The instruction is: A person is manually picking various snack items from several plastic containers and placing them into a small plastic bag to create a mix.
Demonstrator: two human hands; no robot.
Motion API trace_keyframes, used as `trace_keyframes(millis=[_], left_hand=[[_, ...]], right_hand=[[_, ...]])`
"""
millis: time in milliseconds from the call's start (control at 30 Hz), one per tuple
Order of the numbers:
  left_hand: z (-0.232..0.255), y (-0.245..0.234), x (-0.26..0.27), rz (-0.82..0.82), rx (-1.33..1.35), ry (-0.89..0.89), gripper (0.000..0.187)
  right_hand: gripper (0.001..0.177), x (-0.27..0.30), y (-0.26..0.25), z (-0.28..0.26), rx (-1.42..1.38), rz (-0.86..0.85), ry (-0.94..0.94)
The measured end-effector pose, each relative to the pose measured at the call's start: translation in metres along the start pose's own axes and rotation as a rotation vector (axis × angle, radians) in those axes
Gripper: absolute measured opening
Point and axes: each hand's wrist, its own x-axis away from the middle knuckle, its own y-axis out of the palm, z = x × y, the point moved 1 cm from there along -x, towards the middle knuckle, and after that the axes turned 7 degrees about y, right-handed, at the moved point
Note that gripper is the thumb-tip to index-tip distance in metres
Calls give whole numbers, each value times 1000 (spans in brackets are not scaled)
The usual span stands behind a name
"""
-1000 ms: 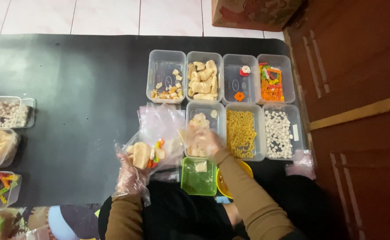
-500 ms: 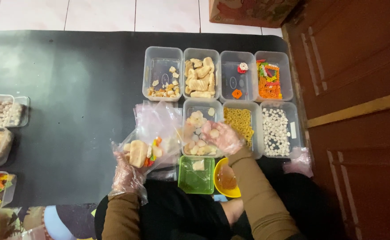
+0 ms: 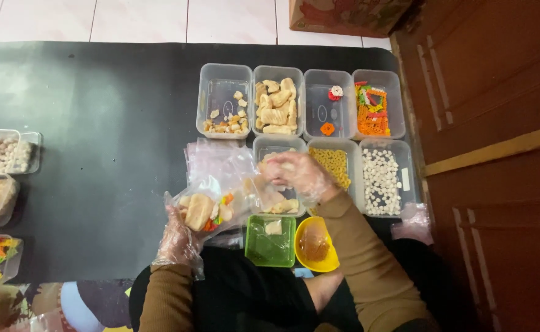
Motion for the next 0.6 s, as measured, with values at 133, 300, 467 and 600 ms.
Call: trace_keyframes(millis=[133, 300, 467, 600], left_hand=[[2, -12, -7, -310, 68, -33, 92], [35, 44, 55, -69, -154, 583, 49], [-18, -26, -34, -423, 50, -28, 89], [0, -8, -11, -207, 8, -138, 78]], right_hand=[[38, 12, 35, -23, 553, 129, -52], [39, 8, 39, -30, 874, 210, -110], [35, 9, 40, -35, 499, 109, 25], [26, 30, 56, -63, 870, -67, 121]])
